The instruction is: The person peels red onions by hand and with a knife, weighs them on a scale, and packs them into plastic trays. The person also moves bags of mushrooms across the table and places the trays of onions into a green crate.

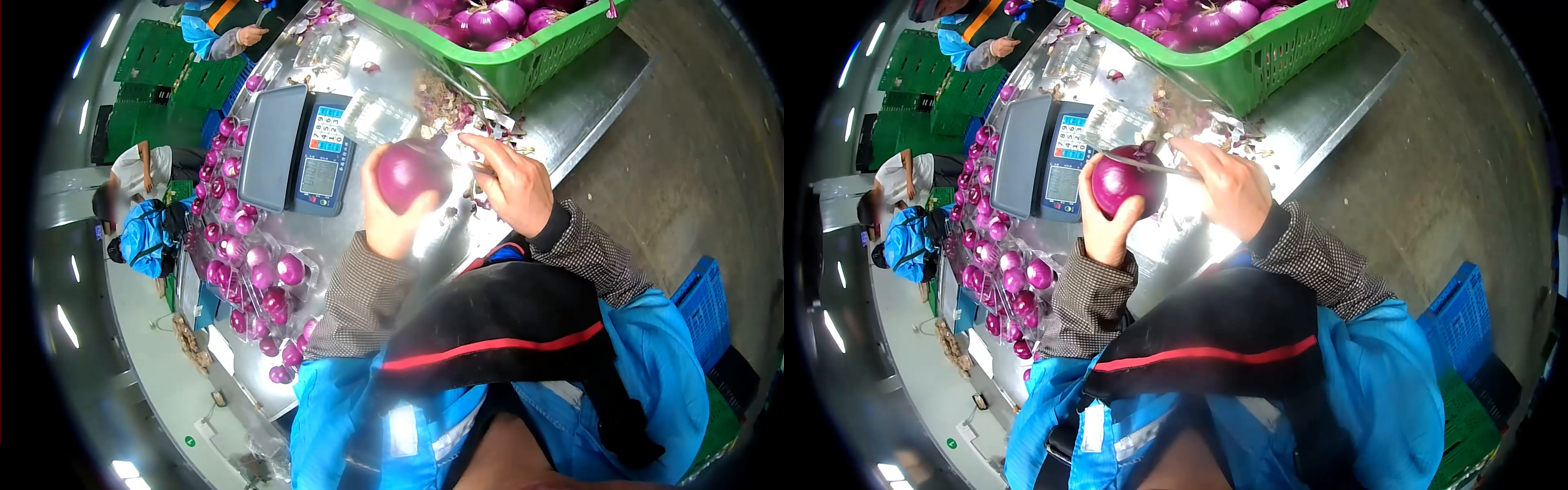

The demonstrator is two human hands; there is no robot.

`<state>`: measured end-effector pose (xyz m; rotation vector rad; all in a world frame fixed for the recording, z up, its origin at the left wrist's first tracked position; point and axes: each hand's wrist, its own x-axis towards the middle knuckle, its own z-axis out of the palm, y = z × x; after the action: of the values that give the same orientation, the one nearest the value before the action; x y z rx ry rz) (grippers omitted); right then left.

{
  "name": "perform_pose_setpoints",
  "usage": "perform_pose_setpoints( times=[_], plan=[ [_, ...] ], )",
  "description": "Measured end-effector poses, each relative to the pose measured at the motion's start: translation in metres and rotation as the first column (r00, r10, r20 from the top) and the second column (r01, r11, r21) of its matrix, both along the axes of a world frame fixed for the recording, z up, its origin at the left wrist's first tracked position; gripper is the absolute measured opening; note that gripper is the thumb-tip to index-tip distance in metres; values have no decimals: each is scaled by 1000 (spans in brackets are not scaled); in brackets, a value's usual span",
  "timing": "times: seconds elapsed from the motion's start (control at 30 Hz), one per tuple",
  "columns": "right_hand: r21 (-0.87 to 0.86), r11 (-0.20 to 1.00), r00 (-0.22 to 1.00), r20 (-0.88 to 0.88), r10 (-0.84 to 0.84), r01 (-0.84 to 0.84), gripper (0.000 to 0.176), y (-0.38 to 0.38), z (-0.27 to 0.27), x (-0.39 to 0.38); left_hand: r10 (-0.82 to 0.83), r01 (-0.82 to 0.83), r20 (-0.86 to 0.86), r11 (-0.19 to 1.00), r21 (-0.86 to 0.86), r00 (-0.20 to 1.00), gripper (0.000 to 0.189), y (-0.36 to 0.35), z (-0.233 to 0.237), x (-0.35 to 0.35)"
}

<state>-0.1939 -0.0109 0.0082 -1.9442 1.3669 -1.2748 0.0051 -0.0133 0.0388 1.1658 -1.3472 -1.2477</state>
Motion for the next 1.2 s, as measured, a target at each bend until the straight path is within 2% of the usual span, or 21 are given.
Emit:
perform_pose_setpoints(
  times=[0.07,0.13,0.2,0.27,0.33,0.4,0.43,0.53,0.57,0.6,0.63,0.7,0.77,0.8,0.83,0.9,0.97,1.0,1.03,1.1,1.2],
  plan=[
    [45,999,998,-66,-20,23,41,-1,-1,1,47,-33,114,992,-120,992,86,1,-5,-5],
    [75,996,993,-114,-39,48,39,-5,-2,5,153,-56,333,957,-283,931,93,-2,-15,-1],
    [95,993,987,-150,-56,71,38,-6,-7,13,273,-90,399,904,-419,875,96,-6,-22,-2],
    [134,988,993,-103,-63,76,36,-4,-3,17,381,-170,332,838,-519,863,96,-8,-27,-8],
    [181,979,993,-91,-75,91,35,0,-13,20,399,-175,339,827,-535,852,101,-8,-27,-4],
    [203,977,997,-57,-49,60,34,7,-28,18,483,-252,264,762,-596,835,103,-14,-30,-4],
    [217,975,999,-40,-38,45,34,10,-34,18,465,-225,248,746,-626,850,102,-18,-28,1],
    [198,978,987,129,-94,67,35,4,-24,10,417,-70,421,772,-631,805,102,-20,-20,6],
    [308,952,964,252,-80,-2,37,-4,-11,5,313,-19,442,832,-554,841,100,-19,-16,6],
    [268,960,937,349,-25,-75,42,-15,-15,0,247,122,523,811,-572,816,98,-22,-11,7],
    [340,902,855,515,57,-265,48,-24,-12,-6,182,247,595,787,-565,783,98,-22,-3,5],
    [462,648,677,727,114,-605,57,-35,-15,-17,75,430,689,732,-529,721,99,-20,5,1],
    [400,555,516,854,62,-730,58,-33,-12,-19,-62,230,383,883,-409,922,105,-11,-10,-4],
    [359,528,428,904,9,-769,58,-32,-23,-19,-80,115,130,949,-295,988,106,-7,-13,-9],
    [362,574,459,888,27,-734,59,-30,-27,-14,-137,137,3,986,-90,991,105,-6,-14,-7],
    [362,656,520,853,55,-662,59,-18,-31,-3,-215,242,-239,966,89,947,98,-10,-49,0],
    [420,680,638,765,92,-601,58,-10,-30,1,-107,237,-527,954,184,843,93,1,-57,-5],
    [441,717,703,705,97,-540,55,-8,-24,2,-59,199,-543,959,204,838,90,2,-57,-5],
    [375,837,834,528,160,-398,49,-8,-23,0,-26,163,-498,959,233,867,88,3,-56,-3],
    [101,983,984,97,146,-156,38,-10,-22,-6,35,87,-404,956,280,914,85,3,-52,7],
    [-38,982,933,-322,164,-185,38,-7,4,-16,-51,134,-315,960,246,948,82,3,-43,18]
  ],
)
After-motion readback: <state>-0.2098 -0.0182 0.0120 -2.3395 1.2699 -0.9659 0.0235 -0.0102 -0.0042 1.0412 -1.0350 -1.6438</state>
